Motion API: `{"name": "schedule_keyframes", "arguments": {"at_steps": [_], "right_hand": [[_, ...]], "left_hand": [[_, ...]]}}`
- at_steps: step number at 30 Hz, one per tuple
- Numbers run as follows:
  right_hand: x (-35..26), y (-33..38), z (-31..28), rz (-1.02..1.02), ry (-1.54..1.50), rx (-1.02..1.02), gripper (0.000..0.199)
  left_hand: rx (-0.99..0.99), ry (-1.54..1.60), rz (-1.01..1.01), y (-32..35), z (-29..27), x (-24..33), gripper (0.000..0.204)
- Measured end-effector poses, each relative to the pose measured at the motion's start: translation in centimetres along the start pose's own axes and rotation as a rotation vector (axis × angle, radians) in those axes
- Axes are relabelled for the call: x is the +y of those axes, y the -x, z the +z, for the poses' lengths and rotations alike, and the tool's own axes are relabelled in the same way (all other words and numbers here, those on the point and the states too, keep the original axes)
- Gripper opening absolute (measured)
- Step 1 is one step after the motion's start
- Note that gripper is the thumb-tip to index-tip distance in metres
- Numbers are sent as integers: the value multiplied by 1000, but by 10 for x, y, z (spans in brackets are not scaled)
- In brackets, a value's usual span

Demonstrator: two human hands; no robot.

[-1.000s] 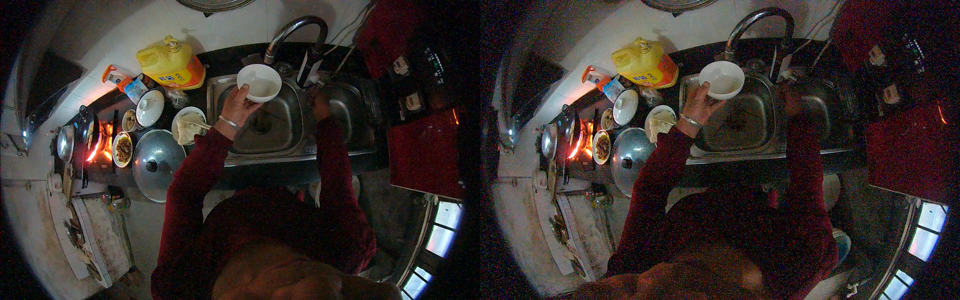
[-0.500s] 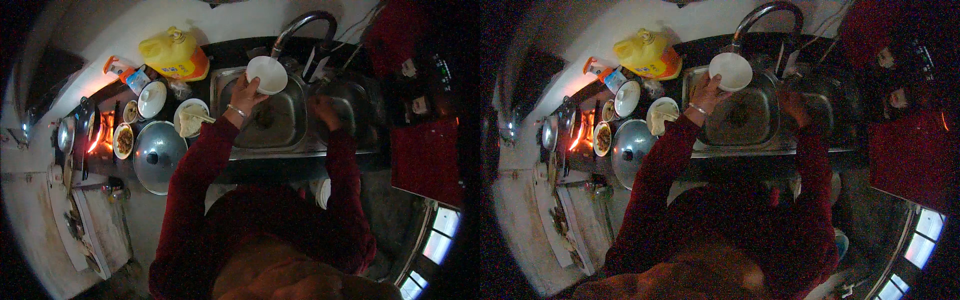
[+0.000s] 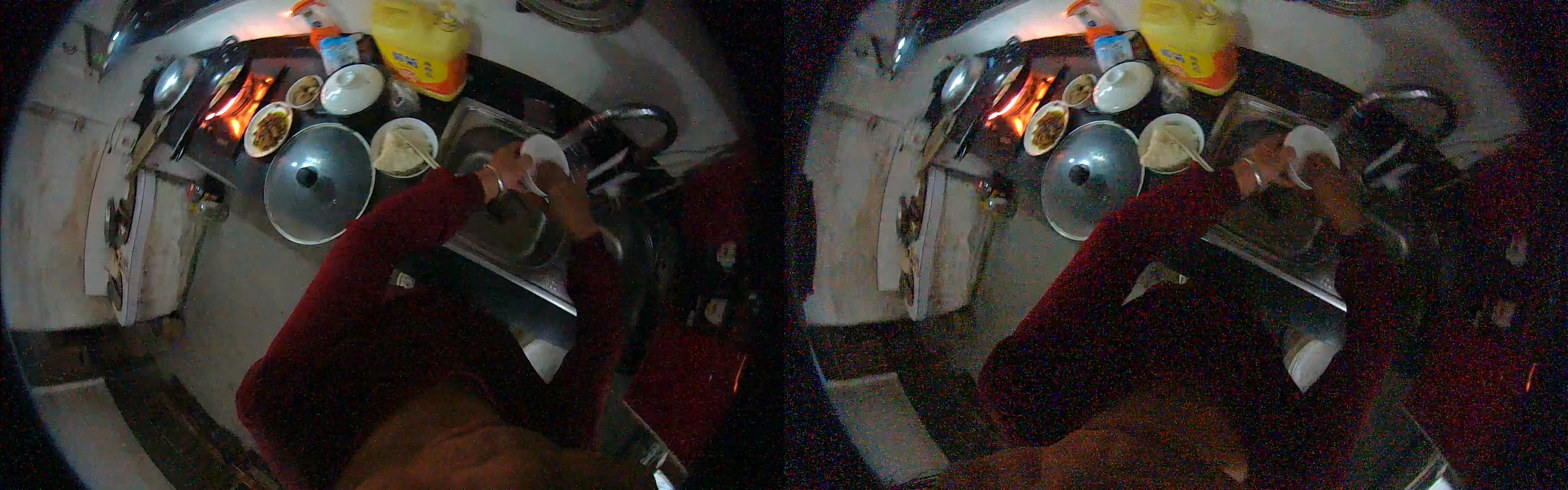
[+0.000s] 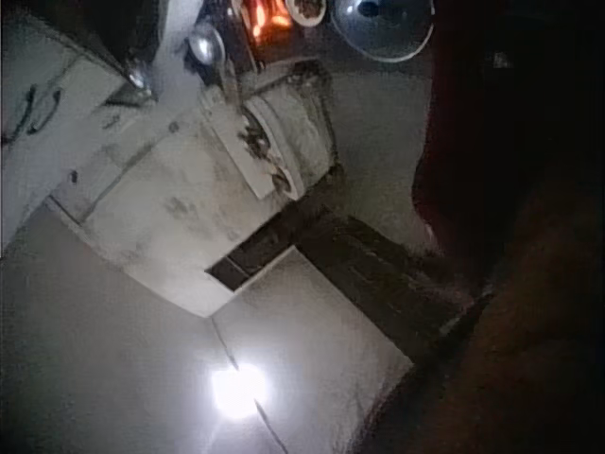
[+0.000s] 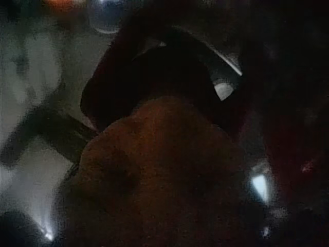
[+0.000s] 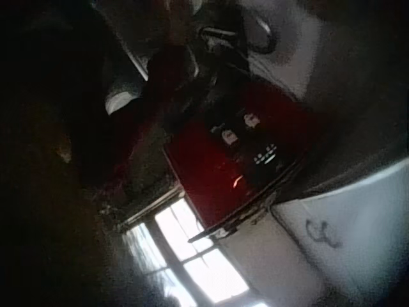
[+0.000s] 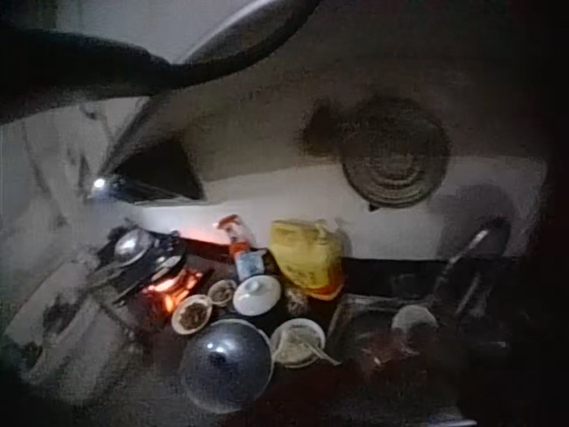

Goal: The person slices food on a wooden board with a cleaver, stir-fries it in a wok while adding oil from a bottle and seasoning with a spoon, and then adds water using a blue ladle.

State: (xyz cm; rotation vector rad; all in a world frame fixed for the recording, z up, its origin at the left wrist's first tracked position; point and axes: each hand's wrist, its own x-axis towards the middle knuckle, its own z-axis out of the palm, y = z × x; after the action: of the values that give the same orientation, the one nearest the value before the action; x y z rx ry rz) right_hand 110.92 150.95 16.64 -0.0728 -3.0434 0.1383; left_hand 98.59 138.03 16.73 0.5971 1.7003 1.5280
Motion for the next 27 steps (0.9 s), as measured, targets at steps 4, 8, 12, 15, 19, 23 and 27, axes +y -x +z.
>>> {"name": "schedule_keyframes", "arguments": {"at_steps": [4, 8, 12, 15, 19, 23, 27], "right_hand": [[-12, 1, 7, 76, -291, -114, 44], [5, -3, 45, 64, -370, 88, 40], [-20, -8, -9, -84, 139, 121, 39], [-15, -6, -1, 29, -3, 31, 37], [-26, -13, 12, 223, -658, 42, 30], [-34, -9, 7, 325, -583, 62, 26], [-2, 4, 11, -50, -274, 178, 30]], "left_hand": [[163, -259, 238, -29, 0, -57, 49], [112, -210, -52, -3, 11, -10, 50], [134, -239, -6, -11, 8, -23, 52], [176, 93, 125, -44, 17, -76, 52], [312, -161, 248, -38, 16, -65, 52], [246, -136, 294, -39, 13, -62, 50], [-460, 301, 531, -111, -48, -159, 53]]}}
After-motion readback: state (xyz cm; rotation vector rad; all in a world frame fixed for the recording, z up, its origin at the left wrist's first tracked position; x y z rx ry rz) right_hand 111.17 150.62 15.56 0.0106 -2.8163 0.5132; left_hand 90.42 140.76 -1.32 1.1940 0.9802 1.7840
